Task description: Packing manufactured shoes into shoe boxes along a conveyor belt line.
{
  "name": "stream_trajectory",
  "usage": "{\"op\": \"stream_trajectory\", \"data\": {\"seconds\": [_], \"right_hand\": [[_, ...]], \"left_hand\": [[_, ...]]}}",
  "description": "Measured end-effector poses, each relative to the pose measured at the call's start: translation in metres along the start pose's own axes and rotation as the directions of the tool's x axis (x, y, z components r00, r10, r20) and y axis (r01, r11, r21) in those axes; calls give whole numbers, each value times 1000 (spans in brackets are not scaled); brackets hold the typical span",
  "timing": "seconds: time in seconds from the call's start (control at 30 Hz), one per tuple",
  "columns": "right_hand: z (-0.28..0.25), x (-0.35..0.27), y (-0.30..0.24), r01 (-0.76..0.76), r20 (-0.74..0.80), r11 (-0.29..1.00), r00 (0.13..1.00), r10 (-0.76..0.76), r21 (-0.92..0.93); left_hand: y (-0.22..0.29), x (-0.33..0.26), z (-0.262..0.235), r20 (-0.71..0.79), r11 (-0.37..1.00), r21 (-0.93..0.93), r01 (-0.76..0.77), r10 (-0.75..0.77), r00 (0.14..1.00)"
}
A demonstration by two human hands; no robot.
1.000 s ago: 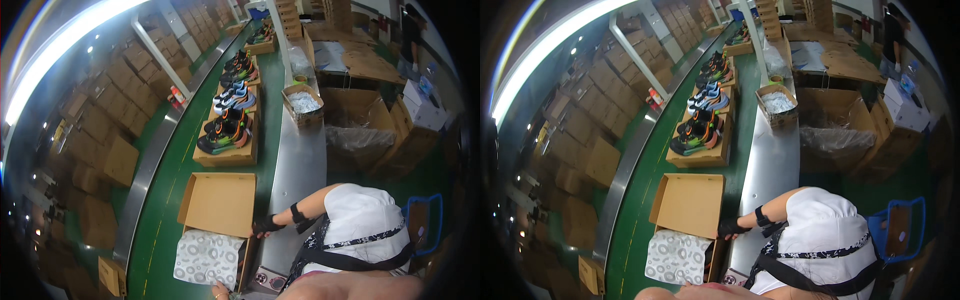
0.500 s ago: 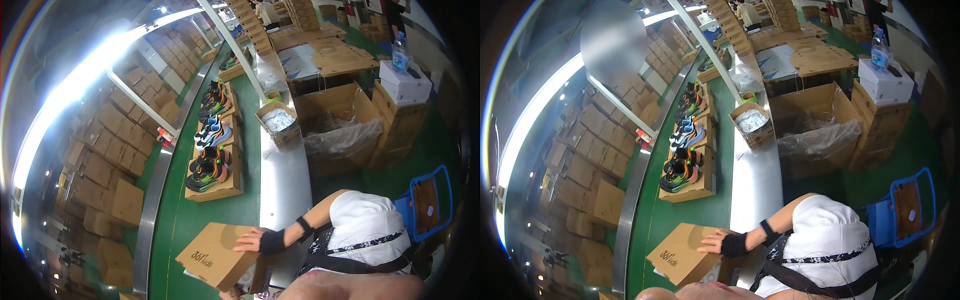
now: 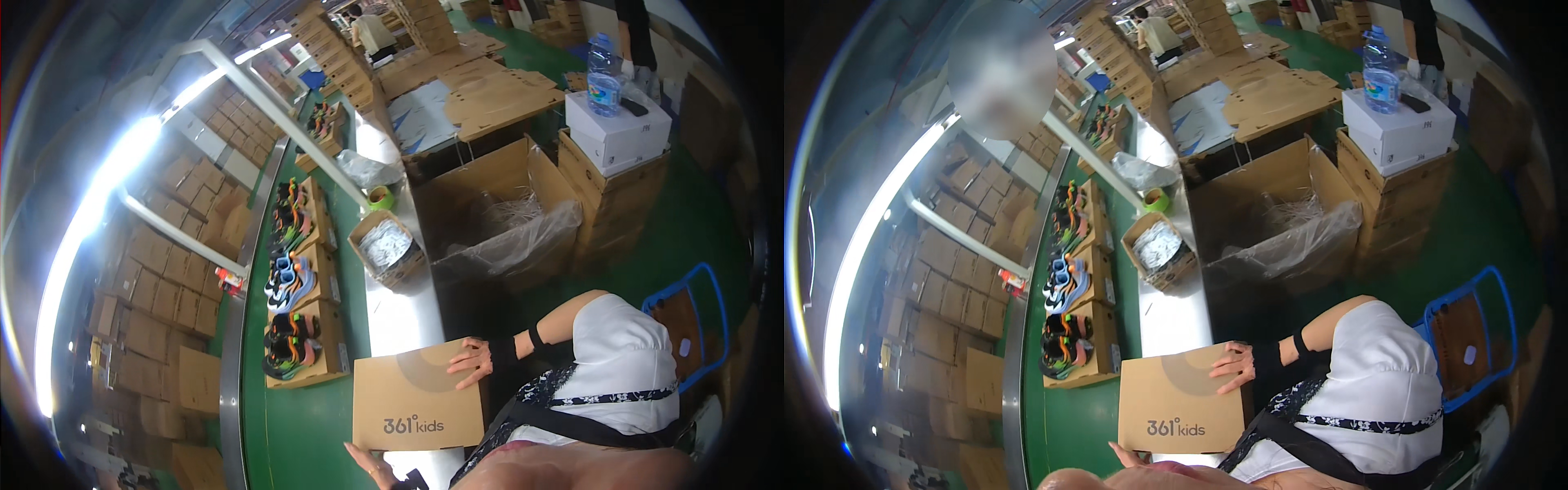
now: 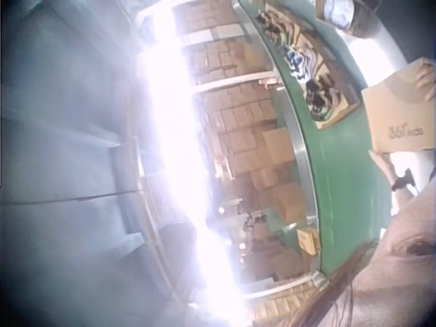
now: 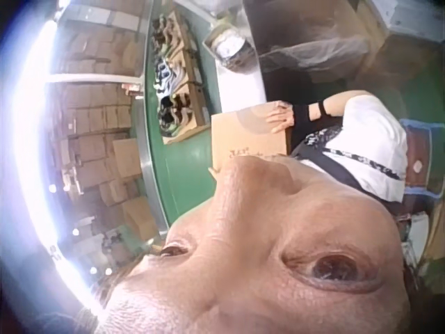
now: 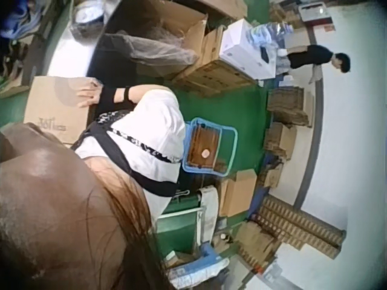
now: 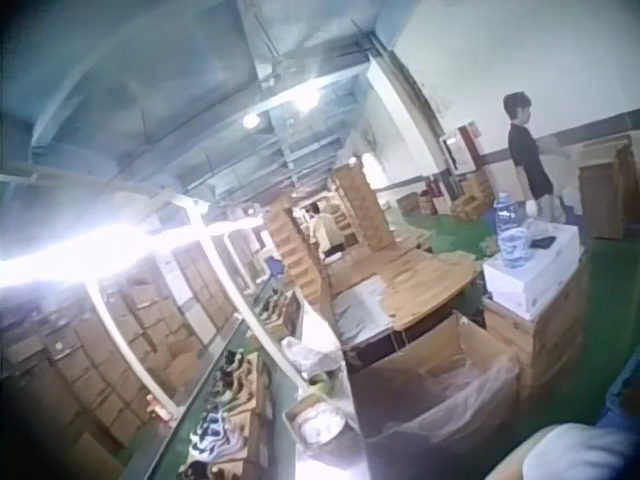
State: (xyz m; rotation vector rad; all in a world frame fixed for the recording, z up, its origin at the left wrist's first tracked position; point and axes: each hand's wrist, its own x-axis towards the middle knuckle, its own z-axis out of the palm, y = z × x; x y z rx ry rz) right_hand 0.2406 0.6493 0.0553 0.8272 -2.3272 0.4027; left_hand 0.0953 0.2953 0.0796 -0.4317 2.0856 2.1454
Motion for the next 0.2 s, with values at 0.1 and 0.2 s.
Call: {"op": "stream_trajectory", "data": {"seconds": [0.1,0.2], "right_hand": [[-13,-26,30,19,-60,1000,998,-20,-23],[-4,-44,56,-11,-91,992,996,-1,-127]], "left_hand": [[-37,45,36,15,995,92,-23,22,1000],[-26,42,72,-116,935,348,-71,119,986]]}}
